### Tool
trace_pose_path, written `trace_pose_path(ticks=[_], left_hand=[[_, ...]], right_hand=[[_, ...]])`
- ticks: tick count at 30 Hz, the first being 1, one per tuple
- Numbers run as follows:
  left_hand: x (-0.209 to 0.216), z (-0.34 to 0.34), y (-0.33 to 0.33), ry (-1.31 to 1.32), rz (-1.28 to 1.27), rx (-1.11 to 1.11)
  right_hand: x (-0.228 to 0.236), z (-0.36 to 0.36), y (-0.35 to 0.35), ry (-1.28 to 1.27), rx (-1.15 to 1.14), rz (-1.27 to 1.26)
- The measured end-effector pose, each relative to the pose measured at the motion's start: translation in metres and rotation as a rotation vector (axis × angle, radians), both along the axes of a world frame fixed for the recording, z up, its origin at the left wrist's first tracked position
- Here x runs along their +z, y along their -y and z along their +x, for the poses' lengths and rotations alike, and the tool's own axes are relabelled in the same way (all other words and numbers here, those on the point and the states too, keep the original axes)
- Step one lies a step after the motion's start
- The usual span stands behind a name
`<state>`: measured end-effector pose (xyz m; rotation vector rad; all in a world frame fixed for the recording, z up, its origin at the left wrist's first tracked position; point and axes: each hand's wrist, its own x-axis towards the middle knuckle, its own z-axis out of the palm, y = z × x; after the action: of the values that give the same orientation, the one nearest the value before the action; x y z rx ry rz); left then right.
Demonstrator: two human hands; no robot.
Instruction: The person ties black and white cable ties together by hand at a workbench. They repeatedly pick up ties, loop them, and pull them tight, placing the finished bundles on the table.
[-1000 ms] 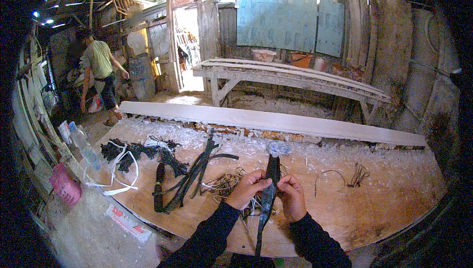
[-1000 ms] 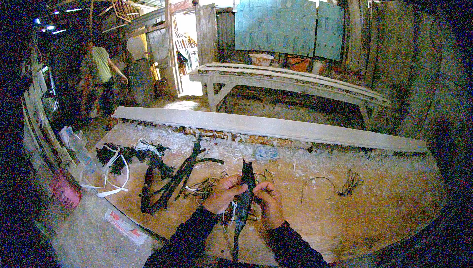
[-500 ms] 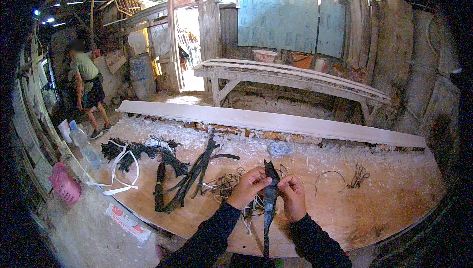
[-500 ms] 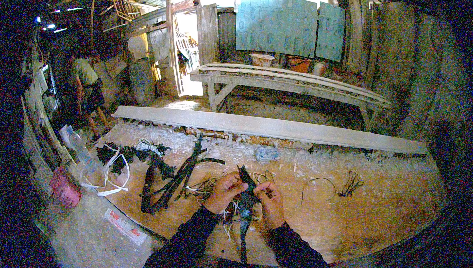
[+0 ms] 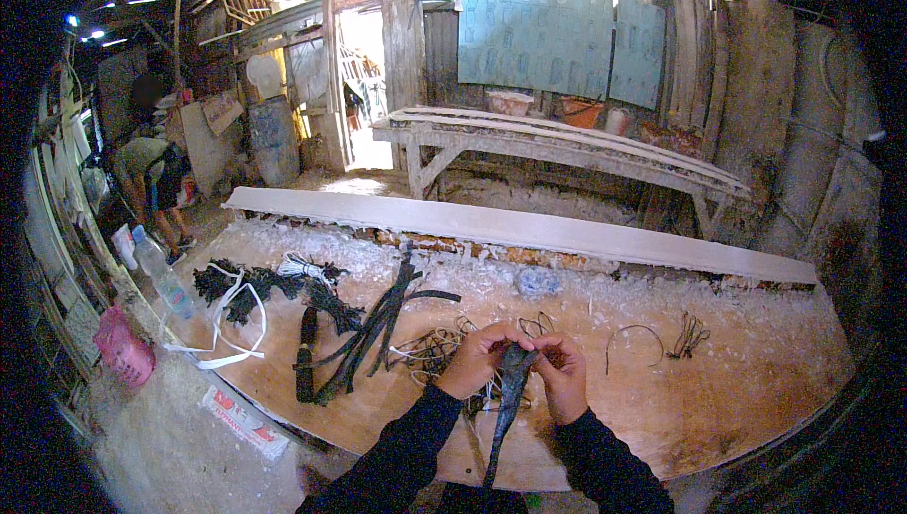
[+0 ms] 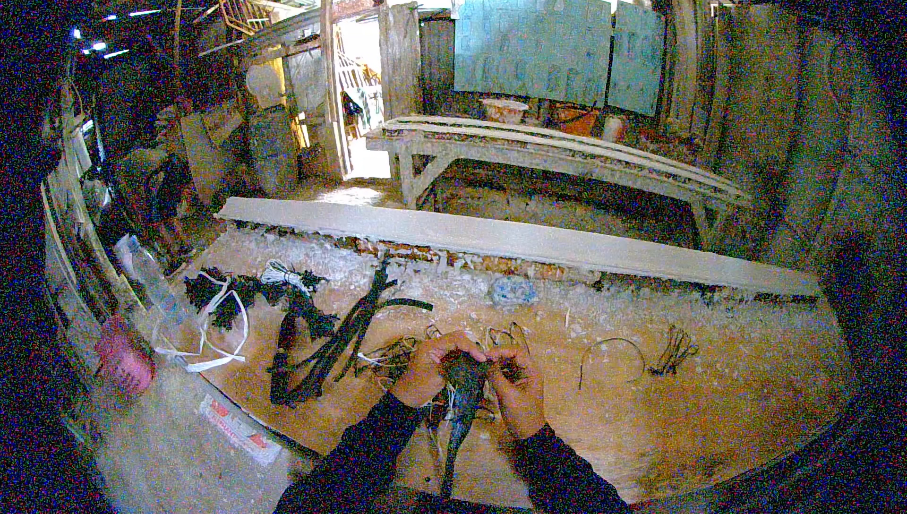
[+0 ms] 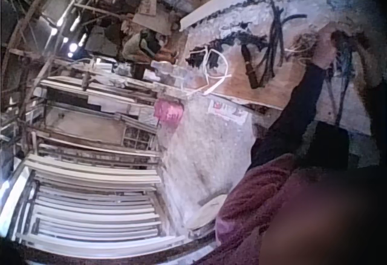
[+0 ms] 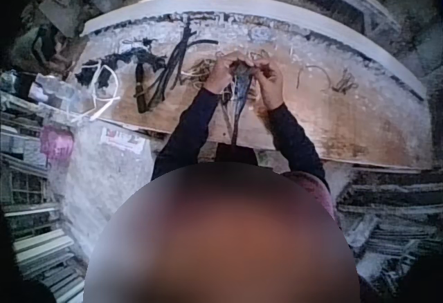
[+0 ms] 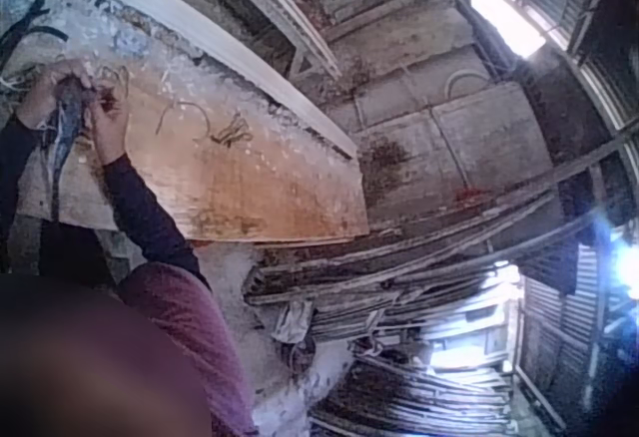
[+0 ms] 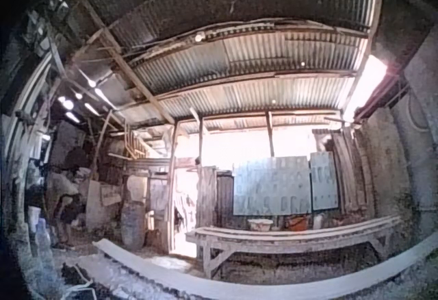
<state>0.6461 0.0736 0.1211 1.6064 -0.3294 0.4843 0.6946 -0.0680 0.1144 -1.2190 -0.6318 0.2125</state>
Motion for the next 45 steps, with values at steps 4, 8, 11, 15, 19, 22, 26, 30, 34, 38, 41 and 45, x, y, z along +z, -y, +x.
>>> trace_pose_path(ticks=[4,8,11,15,19,22,26,30,34,38,41,45], left_hand=[[-0.001,0.000,0.000,-0.018,-0.038,-0.023],[-0.001,0.001,0.001,-0.020,-0.082,-0.042],[0.000,0.000,0.002,-0.027,-0.150,-0.049],[0.003,-0.003,0.000,0.005,-0.073,0.038],[0.004,0.001,-0.002,0.131,-0.027,0.055],[0.004,0.001,-0.001,0.155,-0.067,0.038],[0.004,-0.001,-0.002,0.177,-0.086,0.018],[0.003,-0.002,-0.003,0.179,-0.078,-0.054],[0.002,-0.001,-0.004,0.154,-0.177,-0.133],[0.005,-0.001,-0.004,0.166,-0.064,-0.055],[0.008,-0.005,0.001,-0.035,-0.102,0.013],[0.013,-0.007,0.002,-0.263,-0.089,0.042]], right_hand=[[-0.001,0.001,-0.001,0.024,0.001,0.042],[0.001,0.000,0.000,0.039,-0.001,0.048],[0.001,0.000,0.000,0.050,0.004,0.049],[-0.002,0.001,0.000,0.247,-0.035,0.011],[-0.005,0.003,-0.001,0.259,-0.001,0.039],[-0.006,0.004,0.000,0.301,-0.013,0.010],[-0.005,0.004,0.001,0.348,-0.033,-0.006],[-0.002,0.002,0.002,0.368,-0.002,0.008],[0.000,-0.001,0.001,0.307,0.039,0.051],[0.003,-0.002,0.001,0.109,0.062,0.102],[0.005,0.000,0.002,-0.106,0.045,0.114],[0.008,0.002,-0.001,-0.274,0.043,0.185]])
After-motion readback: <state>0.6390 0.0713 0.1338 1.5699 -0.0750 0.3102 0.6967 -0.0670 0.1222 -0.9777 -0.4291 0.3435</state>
